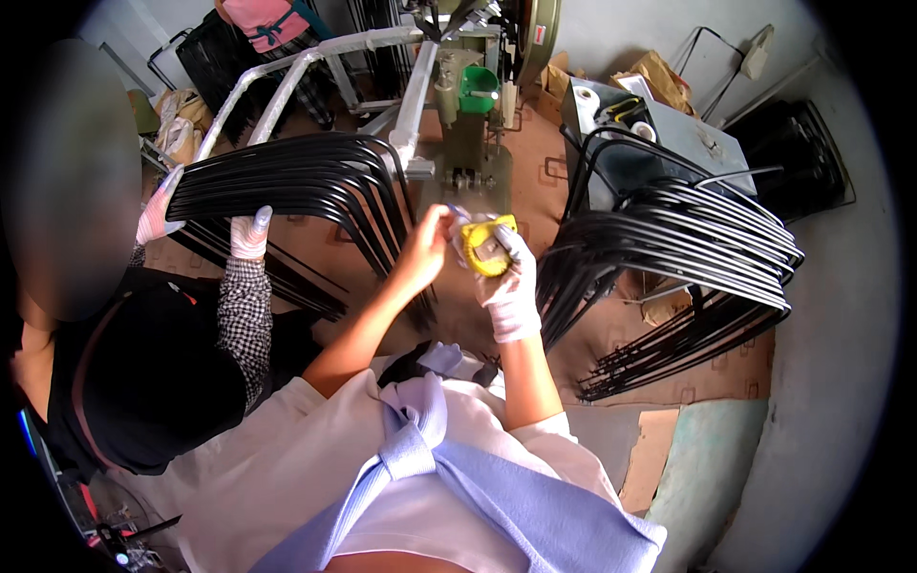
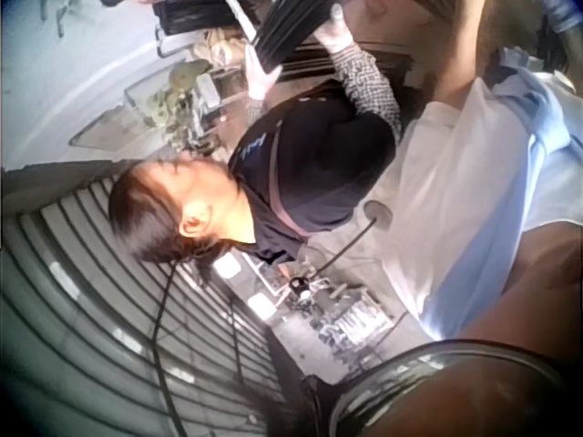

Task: The person uses a white marker to label a stack of black metal frames held by a coworker. They write on the side of the frames and then move the stack to a different position on the rack.

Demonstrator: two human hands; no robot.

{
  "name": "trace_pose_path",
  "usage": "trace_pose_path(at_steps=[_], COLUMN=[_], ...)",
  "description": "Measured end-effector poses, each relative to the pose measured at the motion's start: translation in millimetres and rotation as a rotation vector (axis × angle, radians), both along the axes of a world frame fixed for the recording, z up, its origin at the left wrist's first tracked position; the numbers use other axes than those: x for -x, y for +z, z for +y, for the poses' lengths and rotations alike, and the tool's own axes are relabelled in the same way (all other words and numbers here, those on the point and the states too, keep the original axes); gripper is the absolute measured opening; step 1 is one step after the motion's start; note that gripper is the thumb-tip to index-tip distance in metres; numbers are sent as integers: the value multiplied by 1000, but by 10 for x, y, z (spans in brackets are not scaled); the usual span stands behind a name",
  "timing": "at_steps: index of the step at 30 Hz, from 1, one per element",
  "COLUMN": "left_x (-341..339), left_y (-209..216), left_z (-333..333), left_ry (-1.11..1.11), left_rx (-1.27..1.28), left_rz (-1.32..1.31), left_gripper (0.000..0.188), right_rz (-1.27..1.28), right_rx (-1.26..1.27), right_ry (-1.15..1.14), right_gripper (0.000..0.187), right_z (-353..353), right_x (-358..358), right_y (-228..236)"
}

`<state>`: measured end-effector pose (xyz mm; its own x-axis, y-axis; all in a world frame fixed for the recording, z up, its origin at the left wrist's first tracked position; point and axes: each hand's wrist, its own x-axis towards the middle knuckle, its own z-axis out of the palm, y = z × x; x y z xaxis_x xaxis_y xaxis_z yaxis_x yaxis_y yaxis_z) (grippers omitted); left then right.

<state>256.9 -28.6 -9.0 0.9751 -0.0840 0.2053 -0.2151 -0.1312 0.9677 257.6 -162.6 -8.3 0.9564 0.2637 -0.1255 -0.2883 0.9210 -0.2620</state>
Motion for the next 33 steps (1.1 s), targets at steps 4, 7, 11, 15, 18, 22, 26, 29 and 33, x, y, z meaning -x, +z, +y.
trace_pose_path(at_steps=[4, 7, 11, 15, 18, 22, 26, 29, 33], left_x=[30, 79, -77, -108, -157, -275, -675, -962, -733], left_y=[-25, 264, 314, 329, -113, 51, -286, -414, 282], left_z=[103, 164, 355, 220, 105, -86, 9, -212, -366], left_ry=[7, -59, -258, -166, -137, -124, -85, -59, -506], left_rx=[-451, -359, 337, 895, 650, 678, 145, 26, 1316], left_rz=[-236, 40, 355, 551, 455, 609, -4, -474, 329], left_gripper=[44, 48, 52, 54, 35, 31, 31, 39, 46], right_rz=[-147, -149, -50, -91, -25, 13, -1, -72, -81], right_rx=[18, 213, 291, 190, 197, 166, 129, 150, 102], right_ry=[17, 41, 93, 162, 86, 12, 92, 96, 76], right_gripper=[34, 35, 40, 34, 35, 35, 35, 32, 37], right_z=[80, 91, 129, 166, 149, 72, 244, 168, 92], right_x=[127, 227, 344, 384, 446, 428, 568, 516, 506], right_y=[228, 144, 103, 131, 214, 100, 267, 272, 268])
